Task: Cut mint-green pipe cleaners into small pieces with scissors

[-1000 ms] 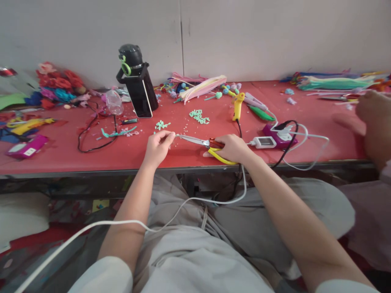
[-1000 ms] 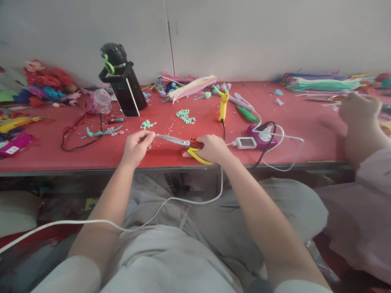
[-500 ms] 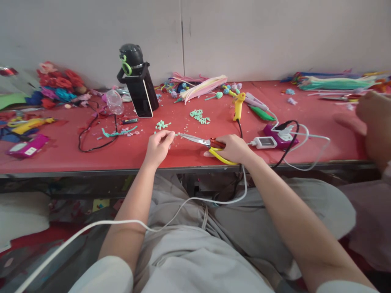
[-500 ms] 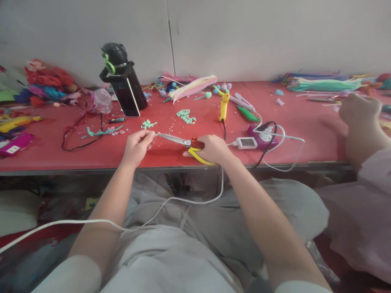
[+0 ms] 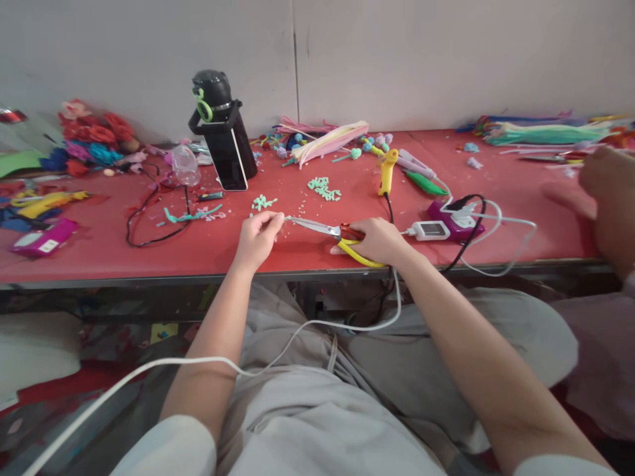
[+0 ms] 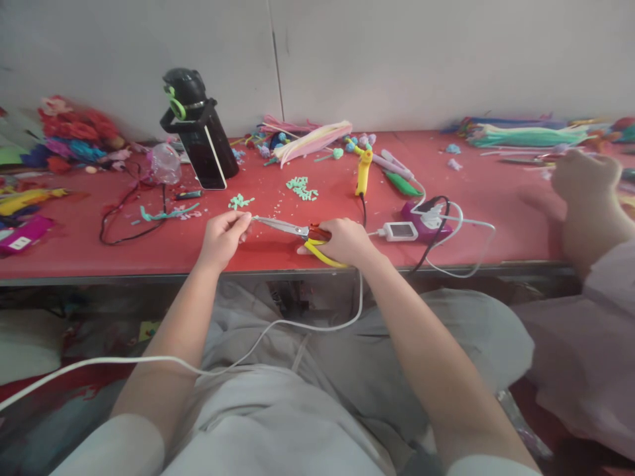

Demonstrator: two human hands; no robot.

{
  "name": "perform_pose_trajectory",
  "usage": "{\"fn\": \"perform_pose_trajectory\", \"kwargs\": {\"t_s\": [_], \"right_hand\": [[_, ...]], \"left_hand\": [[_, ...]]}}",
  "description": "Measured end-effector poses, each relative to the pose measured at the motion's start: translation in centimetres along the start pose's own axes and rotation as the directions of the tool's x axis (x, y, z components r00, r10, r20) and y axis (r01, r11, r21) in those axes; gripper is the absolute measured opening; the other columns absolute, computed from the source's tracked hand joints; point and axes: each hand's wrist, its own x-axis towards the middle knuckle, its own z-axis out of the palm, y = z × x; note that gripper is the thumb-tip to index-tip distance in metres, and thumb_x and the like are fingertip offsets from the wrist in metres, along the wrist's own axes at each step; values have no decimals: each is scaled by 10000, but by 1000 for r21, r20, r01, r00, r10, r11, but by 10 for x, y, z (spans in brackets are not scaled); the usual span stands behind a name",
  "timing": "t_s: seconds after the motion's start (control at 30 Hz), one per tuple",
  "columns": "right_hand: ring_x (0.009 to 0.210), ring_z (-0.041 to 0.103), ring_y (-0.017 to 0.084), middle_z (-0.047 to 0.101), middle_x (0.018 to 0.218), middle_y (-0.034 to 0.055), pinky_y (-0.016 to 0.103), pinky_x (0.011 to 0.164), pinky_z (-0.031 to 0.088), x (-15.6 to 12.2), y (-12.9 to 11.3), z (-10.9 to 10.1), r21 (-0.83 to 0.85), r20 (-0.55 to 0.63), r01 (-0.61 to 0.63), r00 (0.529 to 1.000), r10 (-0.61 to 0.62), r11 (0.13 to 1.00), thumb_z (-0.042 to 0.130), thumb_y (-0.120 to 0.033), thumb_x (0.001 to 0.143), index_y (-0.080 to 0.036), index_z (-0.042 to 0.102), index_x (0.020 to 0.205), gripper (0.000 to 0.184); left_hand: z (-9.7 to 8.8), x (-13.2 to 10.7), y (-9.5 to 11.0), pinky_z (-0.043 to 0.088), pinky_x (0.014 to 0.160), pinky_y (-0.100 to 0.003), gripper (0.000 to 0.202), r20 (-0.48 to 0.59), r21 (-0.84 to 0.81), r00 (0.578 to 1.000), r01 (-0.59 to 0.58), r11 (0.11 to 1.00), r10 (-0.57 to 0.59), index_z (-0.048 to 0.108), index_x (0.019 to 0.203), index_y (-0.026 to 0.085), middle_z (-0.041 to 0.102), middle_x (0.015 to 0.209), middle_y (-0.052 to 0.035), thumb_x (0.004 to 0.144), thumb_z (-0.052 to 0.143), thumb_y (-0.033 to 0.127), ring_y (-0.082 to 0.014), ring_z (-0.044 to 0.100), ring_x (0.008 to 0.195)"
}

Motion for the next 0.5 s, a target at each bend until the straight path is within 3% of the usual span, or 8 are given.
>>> {"fn": "perform_pose_trajectory", "kwargs": {"t_s": [0.5], "right_hand": [[660,526,198,611,685,51,320,604,275,1,1,1,6,-7,-11,1000,11,1000,576,-923,709,-224,612,711,700]], "left_hand": [[0,1,1,387,524,-257,307,4,4,1000,13,1000,-13,680,722,186,599,599,-4,918,673,422,-107,491,523]]}}
